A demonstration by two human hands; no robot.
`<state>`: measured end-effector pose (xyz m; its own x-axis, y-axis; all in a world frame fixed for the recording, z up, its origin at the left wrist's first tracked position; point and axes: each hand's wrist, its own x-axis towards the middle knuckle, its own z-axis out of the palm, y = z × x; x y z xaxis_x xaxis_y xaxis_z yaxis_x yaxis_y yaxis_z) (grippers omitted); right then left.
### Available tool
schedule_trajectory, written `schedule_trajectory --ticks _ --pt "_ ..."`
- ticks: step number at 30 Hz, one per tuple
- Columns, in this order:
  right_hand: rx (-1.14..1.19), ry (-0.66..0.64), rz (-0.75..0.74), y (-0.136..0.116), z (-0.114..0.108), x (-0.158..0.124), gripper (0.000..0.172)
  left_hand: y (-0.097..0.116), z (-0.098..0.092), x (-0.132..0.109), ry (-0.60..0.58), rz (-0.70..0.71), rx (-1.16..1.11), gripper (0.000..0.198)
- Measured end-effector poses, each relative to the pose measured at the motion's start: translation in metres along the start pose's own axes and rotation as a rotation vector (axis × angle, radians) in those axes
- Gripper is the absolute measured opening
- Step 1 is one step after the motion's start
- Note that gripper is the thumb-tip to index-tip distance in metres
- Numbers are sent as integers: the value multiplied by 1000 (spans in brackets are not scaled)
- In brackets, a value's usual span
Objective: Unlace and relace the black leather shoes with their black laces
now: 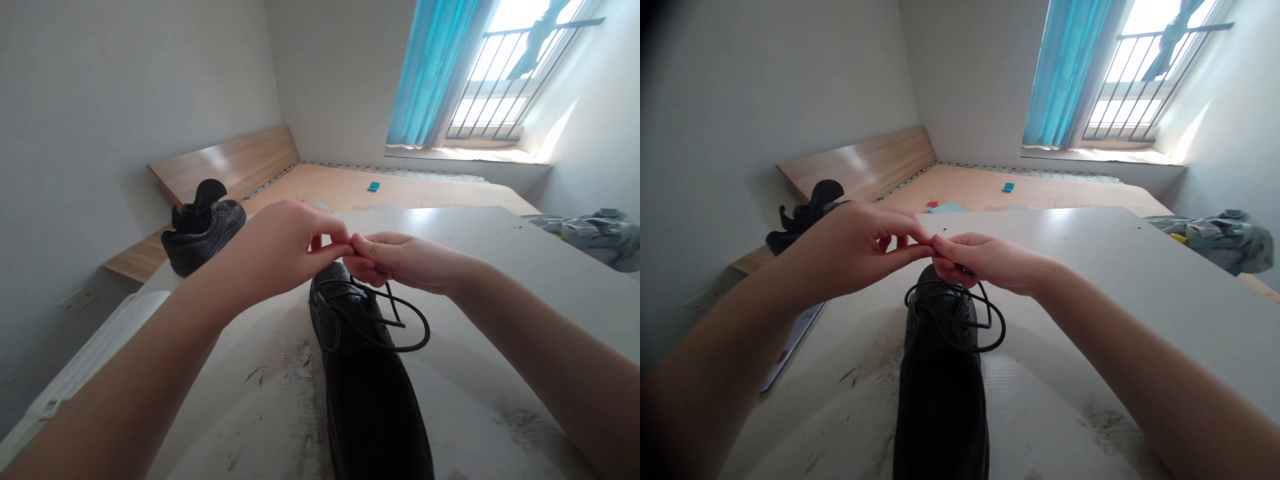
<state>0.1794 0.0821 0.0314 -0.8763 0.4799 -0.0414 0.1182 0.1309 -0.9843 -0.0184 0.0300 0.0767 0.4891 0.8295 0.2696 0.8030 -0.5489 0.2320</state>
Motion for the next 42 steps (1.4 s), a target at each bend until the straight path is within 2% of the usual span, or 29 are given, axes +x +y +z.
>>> schedule_trajectory --ticks 3,5,9,10,12,14,17,19,20,22,24,26,28,30,31,33,35,37,39,42 --pt "-68 4 23 -4 0 -2 48 1 -1 -1 19 7 -3 22" --pt "-184 60 8 -10 0 -4 45 2 -1 -2 48 12 -28 22" --pt "-431 378 -207 -27 6 -10 42 1 7 -1 220 24 -238 16" --pt "-403 456 -264 -32 8 -12 41 0 11 -1 251 23 -330 15" --pt "-210 530 -318 -43 13 -18 39 0 19 0 226 7 -524 30" --pt "22 527 -298 -53 18 -25 38 1 26 2 59 -13 -723 49" --pt "142 583 -305 -65 24 -33 36 10 32 3 -325 -1 -1086 63" --pt "114 664 -371 -69 27 -35 32 17 32 1 -564 31 -1286 59" --pt "84 707 -406 -69 29 -36 30 20 30 0 -647 53 -1355 51" --pt "-45 824 -492 -69 30 -36 29 23 25 -3 -702 103 -1434 29" --pt "-290 990 -610 -67 31 -37 33 22 18 -4 -592 88 -1420 11" --pt "-636 1077 -660 -64 30 -39 34 17 13 -3 -351 5 -1282 11" --pt "-978 1017 -569 -61 30 -40 32 12 11 -1 -148 -61 -1109 13" --pt "-1131 868 -402 -57 29 -39 30 7 12 2 -65 -67 -1018 13" --pt "-1082 808 -337 -56 29 -37 31 5 13 3 -53 -62 -1003 13" --pt "-744 691 -252 -55 29 -34 37 3 15 4 -65 -57 -994 13" --pt "-296 573 -216 -58 28 -32 39 2 16 3 -161 -44 -970 14" --pt "34 485 -199 -63 29 -31 37 2 18 2 -308 3 -861 19" --pt "202 492 -211 -69 31 -32 32 2 22 2 -416 36 -669 33" --pt "310 619 -262 -73 39 -35 30 0 32 3 -514 -11 -464 51"
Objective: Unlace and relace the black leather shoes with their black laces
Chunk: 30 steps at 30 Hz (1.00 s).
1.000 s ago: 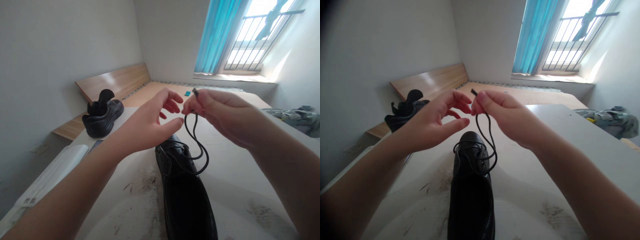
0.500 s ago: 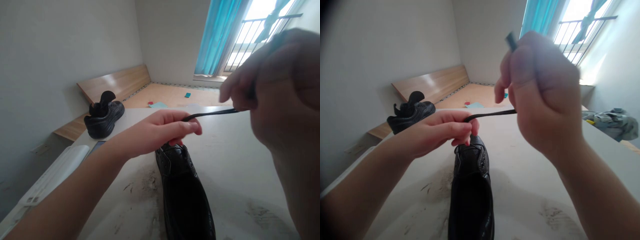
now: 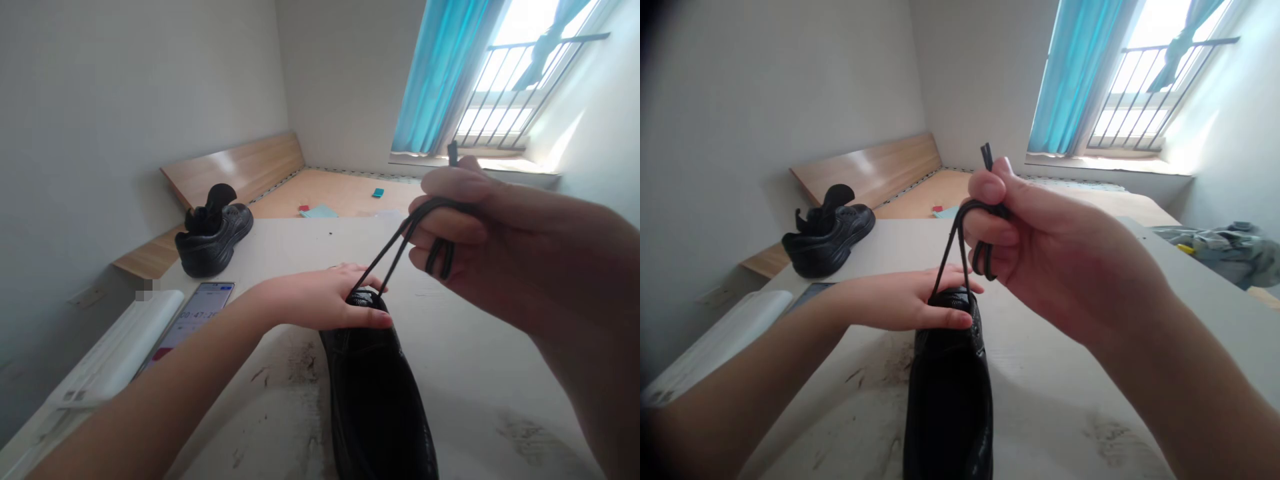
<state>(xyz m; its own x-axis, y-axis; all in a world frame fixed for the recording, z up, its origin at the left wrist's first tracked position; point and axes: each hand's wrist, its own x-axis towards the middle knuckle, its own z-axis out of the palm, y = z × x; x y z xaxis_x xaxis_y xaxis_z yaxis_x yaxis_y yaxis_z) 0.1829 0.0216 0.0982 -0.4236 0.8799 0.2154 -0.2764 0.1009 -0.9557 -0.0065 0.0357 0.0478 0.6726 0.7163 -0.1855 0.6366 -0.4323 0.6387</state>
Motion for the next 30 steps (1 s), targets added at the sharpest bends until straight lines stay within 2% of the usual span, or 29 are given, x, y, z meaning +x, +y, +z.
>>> schedule_trajectory --ticks 4,8,12,14,15,16,18,19,20,21,22,25,27,30 --pt "39 74 -44 -1 7 -14 28 -7 4 5 -66 -43 25 55" --pt "105 90 -82 -2 12 -20 39 -6 4 3 -81 -61 18 56" --pt "170 88 -145 -2 9 -6 37 -4 1 1 -44 -111 -14 63" --pt "164 89 -142 0 3 5 38 -1 -1 2 0 -106 -149 62" --pt "159 97 -123 1 0 11 40 1 -1 2 64 -87 -250 58" --pt "168 107 -105 2 -3 16 41 4 -2 2 177 -55 -353 50" --pt "221 139 -76 5 -7 25 43 12 -2 1 509 29 -481 30" --pt "249 150 -67 7 -9 27 43 15 -2 0 669 59 -478 22" --pt "272 159 -63 8 -10 29 43 19 -2 -1 777 74 -432 19" --pt "288 166 -54 9 -11 31 43 21 -2 -3 813 79 -368 19" --pt "298 174 -45 10 -12 31 42 23 -1 -4 783 74 -305 19" --pt "329 186 -17 13 -13 32 36 20 0 -5 542 71 -276 25" --pt "304 181 18 15 -15 32 31 17 0 -4 425 80 -424 27" --pt "214 207 142 18 -21 35 26 13 -3 -1 402 113 -743 26"
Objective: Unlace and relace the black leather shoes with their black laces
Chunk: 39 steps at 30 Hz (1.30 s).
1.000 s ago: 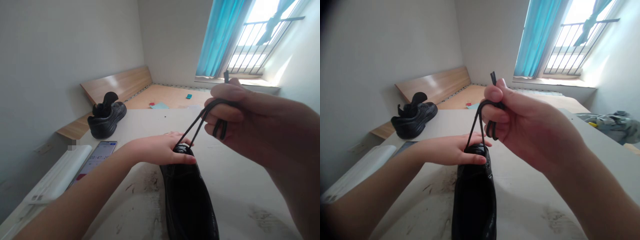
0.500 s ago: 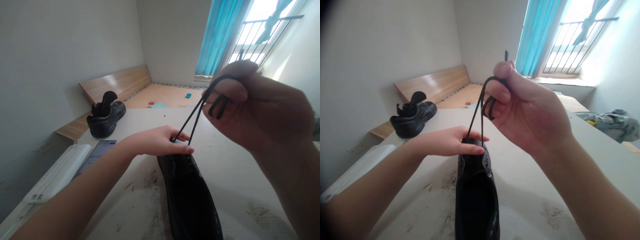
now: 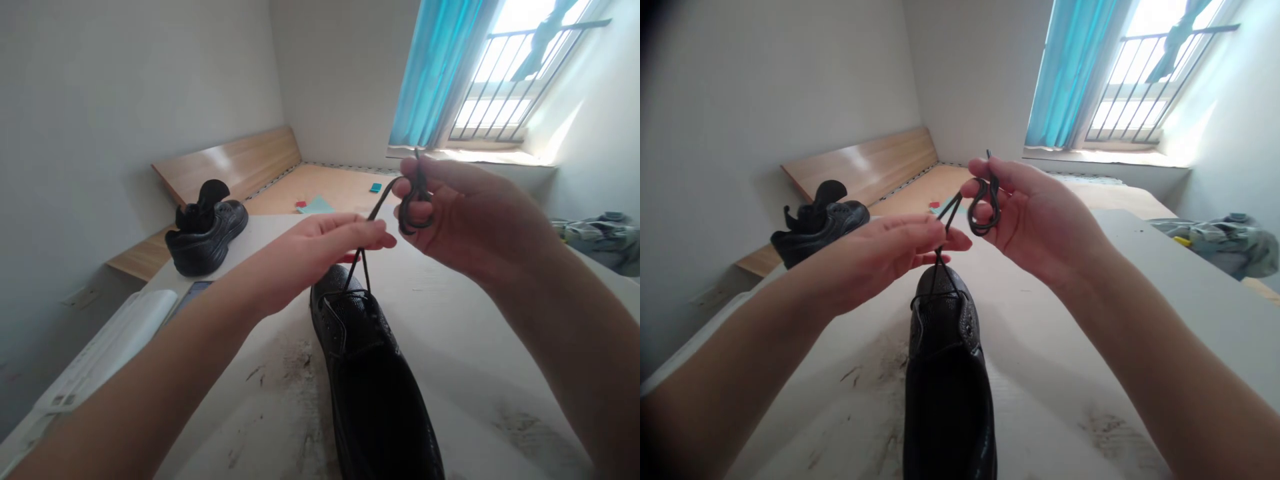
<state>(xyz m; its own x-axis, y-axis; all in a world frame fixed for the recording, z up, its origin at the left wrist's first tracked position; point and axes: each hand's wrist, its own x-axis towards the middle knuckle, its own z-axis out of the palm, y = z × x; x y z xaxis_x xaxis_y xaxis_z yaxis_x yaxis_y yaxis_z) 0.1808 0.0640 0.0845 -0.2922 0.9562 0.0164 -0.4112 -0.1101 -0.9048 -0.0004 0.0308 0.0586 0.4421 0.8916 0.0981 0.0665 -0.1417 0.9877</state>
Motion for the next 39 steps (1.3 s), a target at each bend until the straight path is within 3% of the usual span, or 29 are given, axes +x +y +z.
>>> schedule_trajectory --ticks 4,10,13,16,17,19,22,24,27,31,36,39 --pt "-84 88 106 1 -12 14 18 6 -7 3 96 -5 -222 29" --pt "-202 87 21 12 -29 33 5 8 -8 3 117 1 -250 32" --pt "-577 101 -144 23 -36 35 21 8 -7 4 167 47 -241 29" --pt "-985 220 -467 28 -37 30 34 8 -9 5 242 95 -185 20" --pt "-1078 208 -503 28 -36 27 29 8 -10 6 252 98 -172 19" --pt "-1159 16 -413 26 -29 19 29 7 -11 6 258 92 -167 19" --pt "-945 -378 -177 26 -16 7 43 4 -10 6 249 71 -214 23" --pt "-746 -431 -146 31 -8 2 34 2 -8 7 213 56 -239 25" --pt "-443 -319 -105 39 -1 1 23 3 -8 7 239 41 -216 30" --pt "-81 -149 -18 31 -4 7 25 16 -15 3 448 33 -292 35" --pt "31 18 -60 -2 -9 12 41 41 -26 -8 470 118 -547 32" --pt "19 113 -148 -21 -12 9 47 50 -45 -16 530 158 -448 32"
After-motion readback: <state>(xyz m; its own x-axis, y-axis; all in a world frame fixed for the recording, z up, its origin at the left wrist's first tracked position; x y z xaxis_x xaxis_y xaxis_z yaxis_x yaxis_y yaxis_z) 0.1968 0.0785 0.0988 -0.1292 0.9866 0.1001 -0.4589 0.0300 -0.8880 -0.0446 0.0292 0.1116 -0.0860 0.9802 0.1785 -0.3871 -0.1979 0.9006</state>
